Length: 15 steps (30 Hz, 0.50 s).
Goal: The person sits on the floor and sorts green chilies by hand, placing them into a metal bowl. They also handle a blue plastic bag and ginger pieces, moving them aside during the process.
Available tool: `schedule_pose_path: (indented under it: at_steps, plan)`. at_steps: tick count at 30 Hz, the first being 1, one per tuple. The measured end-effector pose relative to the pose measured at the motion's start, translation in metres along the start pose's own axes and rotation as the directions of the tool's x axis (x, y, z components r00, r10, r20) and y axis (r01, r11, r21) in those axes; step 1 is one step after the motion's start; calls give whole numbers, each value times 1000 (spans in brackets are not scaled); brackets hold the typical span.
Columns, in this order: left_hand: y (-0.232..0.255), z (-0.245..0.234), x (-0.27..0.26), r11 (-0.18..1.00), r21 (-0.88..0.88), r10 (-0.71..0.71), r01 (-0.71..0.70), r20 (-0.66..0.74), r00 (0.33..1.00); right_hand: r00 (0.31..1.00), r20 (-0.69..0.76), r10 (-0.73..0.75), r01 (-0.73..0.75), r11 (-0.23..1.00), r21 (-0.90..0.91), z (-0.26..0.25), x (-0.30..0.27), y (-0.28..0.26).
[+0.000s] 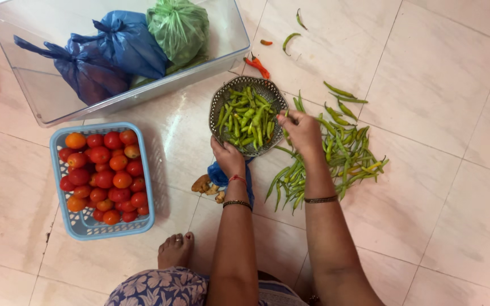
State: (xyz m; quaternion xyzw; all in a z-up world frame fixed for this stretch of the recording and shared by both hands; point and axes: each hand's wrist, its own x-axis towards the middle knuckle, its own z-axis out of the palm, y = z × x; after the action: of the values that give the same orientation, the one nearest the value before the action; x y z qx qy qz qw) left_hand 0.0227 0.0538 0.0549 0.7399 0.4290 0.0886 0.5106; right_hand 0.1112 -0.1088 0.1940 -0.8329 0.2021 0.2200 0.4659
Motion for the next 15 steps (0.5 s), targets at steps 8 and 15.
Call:
schedule_pose_path:
  at_steps: [8, 15]
  plan:
    - [-1, 5, -6, 1000, 20, 19, -19, -20, 1000, 993, 117, -25, -11, 952, 304, 19, -3, -25]
    - [7, 0, -7, 997, 77, -6, 7, -12, 1000, 961, -170, -217, 205, 975, -84, 32, 19, 6]
